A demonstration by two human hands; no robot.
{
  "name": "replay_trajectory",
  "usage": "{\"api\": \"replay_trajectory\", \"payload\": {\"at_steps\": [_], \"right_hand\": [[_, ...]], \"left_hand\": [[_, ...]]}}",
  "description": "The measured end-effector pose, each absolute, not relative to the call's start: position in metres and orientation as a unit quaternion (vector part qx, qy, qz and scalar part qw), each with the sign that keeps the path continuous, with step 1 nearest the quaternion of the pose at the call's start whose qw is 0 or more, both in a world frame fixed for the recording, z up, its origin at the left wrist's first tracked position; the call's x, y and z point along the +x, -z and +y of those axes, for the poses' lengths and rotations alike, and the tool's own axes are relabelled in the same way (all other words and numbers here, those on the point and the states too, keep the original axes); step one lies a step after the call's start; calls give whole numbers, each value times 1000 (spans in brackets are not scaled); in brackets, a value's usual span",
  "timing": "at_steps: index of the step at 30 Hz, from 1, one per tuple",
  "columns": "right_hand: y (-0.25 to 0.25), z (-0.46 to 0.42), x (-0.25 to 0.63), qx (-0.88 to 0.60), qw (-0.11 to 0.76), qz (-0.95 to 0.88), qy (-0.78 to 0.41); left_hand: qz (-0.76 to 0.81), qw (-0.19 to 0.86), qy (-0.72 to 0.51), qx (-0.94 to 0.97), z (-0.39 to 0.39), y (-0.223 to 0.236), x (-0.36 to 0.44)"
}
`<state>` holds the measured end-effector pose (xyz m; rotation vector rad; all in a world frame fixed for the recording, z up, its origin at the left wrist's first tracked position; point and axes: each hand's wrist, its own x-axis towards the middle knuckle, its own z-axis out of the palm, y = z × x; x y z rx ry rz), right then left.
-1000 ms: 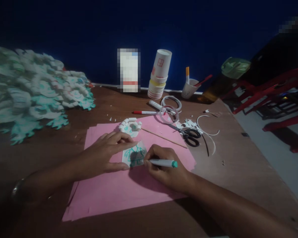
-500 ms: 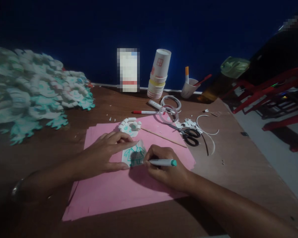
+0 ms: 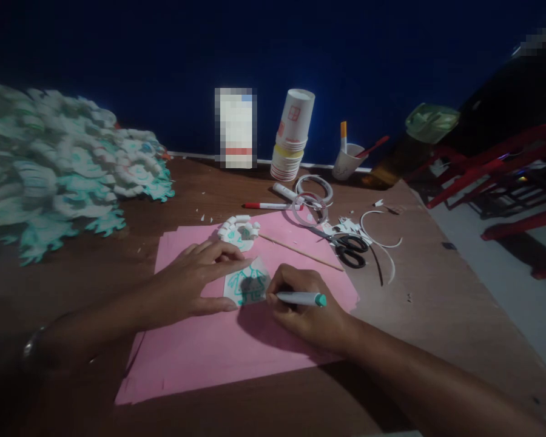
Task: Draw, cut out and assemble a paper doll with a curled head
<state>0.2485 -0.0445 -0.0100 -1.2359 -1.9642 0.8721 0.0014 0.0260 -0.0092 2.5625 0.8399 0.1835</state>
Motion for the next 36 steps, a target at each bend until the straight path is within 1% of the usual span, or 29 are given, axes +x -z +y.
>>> {"api": "replay_trajectory", "payload": {"at_steps": [7, 17, 31, 36], "right_hand": [[11, -45, 249, -466, 325, -754, -330], [8, -45, 250, -463, 315, -743, -366], [12, -45, 251, -441, 326, -739, -392], [14, -45, 250, -448, 343, -723, -398]], "left_hand": [[309, 219, -56, 924, 26, 5, 3], [308, 217, -56, 925, 25, 7, 2], [308, 219, -55, 924, 26, 7, 2], [310, 215, -56, 924, 25, 7, 3]]}}
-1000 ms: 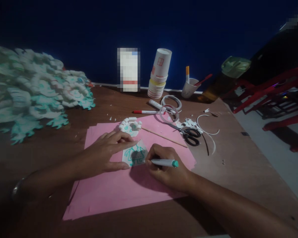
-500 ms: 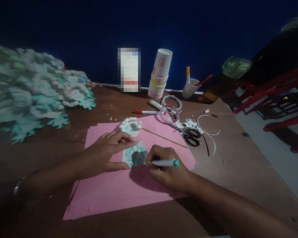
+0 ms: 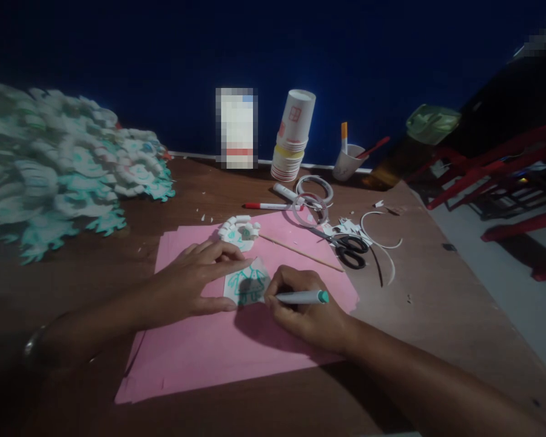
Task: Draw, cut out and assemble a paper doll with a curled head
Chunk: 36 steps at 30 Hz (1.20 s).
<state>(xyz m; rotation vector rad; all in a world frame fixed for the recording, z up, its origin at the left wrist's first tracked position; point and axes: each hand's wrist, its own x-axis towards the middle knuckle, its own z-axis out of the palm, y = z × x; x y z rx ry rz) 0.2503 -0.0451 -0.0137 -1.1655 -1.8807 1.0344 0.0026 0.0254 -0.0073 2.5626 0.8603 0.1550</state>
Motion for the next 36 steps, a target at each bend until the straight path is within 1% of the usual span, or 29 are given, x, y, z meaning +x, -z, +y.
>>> {"api": "replay_trajectory", "payload": {"at_steps": [15, 25, 31, 36], "right_hand": [[9, -46, 248, -448, 318, -740, -388], [11, -46, 249, -462, 325, -737, -372], [12, -44, 251, -465, 365, -699, -403], [11, -44, 249, -471, 345, -716, -382]], "left_hand": [[310, 216, -51, 925, 26, 7, 3], [316, 219, -48, 922, 25, 4, 4], [315, 219, -47, 922, 26, 4, 3], [311, 223, -55, 922, 26, 5, 4]]}}
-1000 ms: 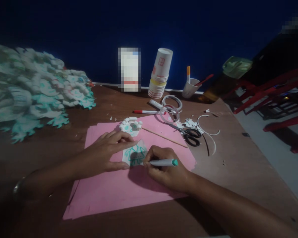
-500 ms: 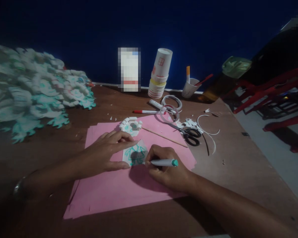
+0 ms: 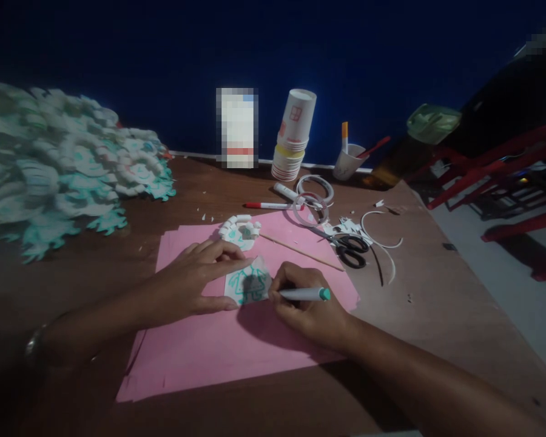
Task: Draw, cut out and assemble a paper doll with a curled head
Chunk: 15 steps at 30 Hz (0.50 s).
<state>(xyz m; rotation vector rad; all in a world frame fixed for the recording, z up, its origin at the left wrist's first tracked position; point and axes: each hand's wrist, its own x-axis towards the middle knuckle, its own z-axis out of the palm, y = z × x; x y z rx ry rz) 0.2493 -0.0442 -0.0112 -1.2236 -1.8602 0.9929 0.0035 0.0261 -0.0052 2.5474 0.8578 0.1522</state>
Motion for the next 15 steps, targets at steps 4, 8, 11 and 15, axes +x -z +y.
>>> {"api": "replay_trajectory", "payload": {"at_steps": [4, 8, 11, 15], "right_hand": [[10, -45, 249, -466, 332, -737, -358], [10, -45, 250, -462, 329, -733, -377], [11, -46, 251, -462, 335, -724, -388], [12, -46, 251, -468, 339, -722, -381]], "left_hand": [[312, 224, -57, 921, 26, 6, 3], [313, 225, -53, 921, 25, 5, 3], [311, 223, -53, 922, 25, 4, 3], [313, 222, -52, 922, 26, 3, 4]]}}
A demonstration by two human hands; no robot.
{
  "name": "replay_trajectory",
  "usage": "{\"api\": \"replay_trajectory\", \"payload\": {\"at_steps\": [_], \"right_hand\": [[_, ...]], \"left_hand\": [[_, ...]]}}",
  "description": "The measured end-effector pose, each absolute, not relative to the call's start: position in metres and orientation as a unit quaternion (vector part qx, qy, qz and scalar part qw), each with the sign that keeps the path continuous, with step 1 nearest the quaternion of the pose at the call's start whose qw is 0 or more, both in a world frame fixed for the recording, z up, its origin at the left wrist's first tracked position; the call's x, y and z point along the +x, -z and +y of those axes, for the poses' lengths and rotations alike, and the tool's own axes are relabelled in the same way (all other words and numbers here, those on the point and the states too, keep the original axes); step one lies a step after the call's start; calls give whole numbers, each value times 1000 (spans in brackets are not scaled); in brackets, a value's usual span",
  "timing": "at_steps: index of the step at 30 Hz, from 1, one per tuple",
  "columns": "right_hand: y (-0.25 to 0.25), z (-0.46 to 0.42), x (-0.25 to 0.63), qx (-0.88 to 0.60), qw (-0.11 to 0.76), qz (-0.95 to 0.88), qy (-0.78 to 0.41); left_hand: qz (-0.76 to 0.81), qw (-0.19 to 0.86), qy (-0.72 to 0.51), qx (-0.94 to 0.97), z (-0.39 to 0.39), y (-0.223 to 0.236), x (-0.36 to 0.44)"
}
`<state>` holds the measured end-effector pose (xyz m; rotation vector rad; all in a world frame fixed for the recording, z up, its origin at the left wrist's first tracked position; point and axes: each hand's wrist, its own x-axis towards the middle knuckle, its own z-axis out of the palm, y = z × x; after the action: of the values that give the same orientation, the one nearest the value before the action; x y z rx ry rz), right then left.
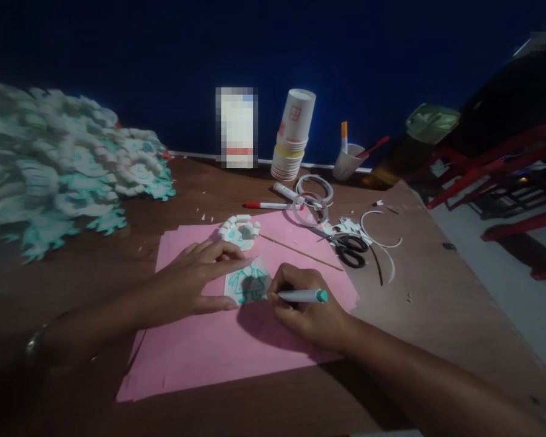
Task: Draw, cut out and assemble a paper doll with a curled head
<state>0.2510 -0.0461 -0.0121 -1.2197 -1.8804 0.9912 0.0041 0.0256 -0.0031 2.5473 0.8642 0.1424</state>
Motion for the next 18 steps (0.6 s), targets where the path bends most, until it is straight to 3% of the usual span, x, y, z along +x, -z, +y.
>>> {"api": "replay_trajectory", "payload": {"at_steps": [10, 18], "right_hand": [[12, -44, 250, -466, 369, -690, -413], [12, -44, 249, -468, 346, -714, -391]], "left_hand": [[310, 223, -57, 922, 25, 6, 3], [311, 227, -58, 921, 25, 4, 3]]}}
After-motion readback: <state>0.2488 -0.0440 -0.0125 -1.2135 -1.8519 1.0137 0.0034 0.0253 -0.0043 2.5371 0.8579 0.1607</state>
